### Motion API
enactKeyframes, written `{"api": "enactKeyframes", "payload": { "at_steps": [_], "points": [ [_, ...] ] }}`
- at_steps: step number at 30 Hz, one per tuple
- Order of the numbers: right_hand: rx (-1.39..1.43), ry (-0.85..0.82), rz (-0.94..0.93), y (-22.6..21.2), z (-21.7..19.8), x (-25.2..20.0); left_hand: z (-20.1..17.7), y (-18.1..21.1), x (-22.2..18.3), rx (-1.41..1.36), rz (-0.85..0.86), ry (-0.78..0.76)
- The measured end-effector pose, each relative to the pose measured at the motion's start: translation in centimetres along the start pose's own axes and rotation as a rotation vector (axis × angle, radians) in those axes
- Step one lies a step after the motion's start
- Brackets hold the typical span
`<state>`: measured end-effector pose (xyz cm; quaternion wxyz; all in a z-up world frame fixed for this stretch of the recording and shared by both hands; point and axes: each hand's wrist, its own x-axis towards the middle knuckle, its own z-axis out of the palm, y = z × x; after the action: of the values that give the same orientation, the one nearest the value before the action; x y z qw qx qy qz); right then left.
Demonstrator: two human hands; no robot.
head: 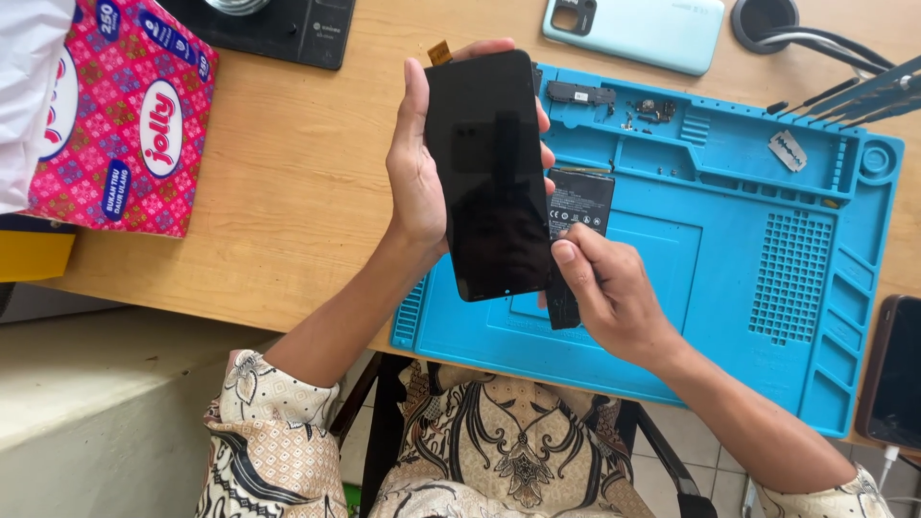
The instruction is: Using a thin plastic prying tool to separate a smartphone screen from its frame during a repair.
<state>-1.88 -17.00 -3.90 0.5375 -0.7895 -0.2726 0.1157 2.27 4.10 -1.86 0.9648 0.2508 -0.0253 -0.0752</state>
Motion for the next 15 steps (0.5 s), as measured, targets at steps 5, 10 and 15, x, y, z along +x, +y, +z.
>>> {"api": "enactKeyframes", "payload": {
  "at_steps": [5,10,15],
  "points": [
    [-0.011,-0.006,0.01,0.0,0.0,-0.2,0.3,-0.1,-0.3,0.013,0.003,0.029],
    [-0.07,-0.096,-0.013,0.3,-1.4,0.8,0.3,-0.2,0.0,0.01,0.029,0.02],
    [0.084,-0.22,-0.136,-0.7,-2.0,1.0,0.2,0.3,0.1,0.026,0.04,-0.017]
  ]
}}
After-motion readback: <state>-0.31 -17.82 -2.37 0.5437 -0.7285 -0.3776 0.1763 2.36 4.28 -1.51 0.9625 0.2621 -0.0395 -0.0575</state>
